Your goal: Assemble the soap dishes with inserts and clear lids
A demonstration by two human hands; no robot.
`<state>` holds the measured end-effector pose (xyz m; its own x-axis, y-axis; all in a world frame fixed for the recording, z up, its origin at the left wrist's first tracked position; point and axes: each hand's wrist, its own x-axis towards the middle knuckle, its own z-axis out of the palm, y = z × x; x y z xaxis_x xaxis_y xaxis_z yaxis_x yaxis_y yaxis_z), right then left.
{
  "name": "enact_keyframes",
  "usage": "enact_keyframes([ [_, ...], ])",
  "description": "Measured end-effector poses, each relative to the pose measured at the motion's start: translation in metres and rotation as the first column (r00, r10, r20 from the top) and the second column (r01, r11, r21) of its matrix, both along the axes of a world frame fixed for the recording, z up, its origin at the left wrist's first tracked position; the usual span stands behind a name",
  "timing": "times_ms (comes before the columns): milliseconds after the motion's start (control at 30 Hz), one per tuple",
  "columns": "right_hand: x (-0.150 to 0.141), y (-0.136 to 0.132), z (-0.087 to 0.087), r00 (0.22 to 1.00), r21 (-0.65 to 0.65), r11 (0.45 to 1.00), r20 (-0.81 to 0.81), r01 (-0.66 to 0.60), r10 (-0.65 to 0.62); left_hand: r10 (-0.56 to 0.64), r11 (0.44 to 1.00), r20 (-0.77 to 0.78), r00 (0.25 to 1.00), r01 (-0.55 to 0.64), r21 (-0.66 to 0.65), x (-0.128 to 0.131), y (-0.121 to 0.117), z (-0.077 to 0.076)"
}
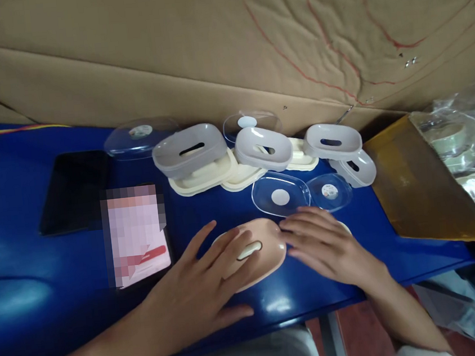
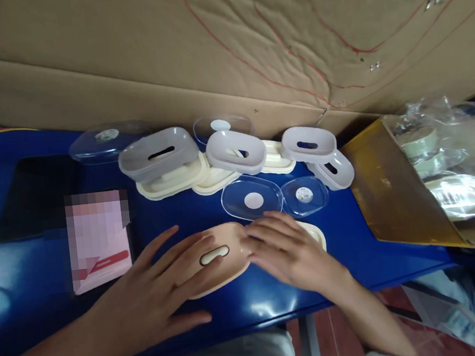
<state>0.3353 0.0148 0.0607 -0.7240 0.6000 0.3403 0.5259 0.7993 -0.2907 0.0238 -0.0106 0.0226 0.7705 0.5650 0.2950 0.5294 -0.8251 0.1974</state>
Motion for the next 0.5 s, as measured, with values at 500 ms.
enact_keyframes([
  [500,0.037,-0.065,-0.033,0.974,-0.143,0.963,0.03,0.227,-0.225,0.161,0.979,-0.063,0.985,-0.151,0.138,0.006,-0.015,0.008],
])
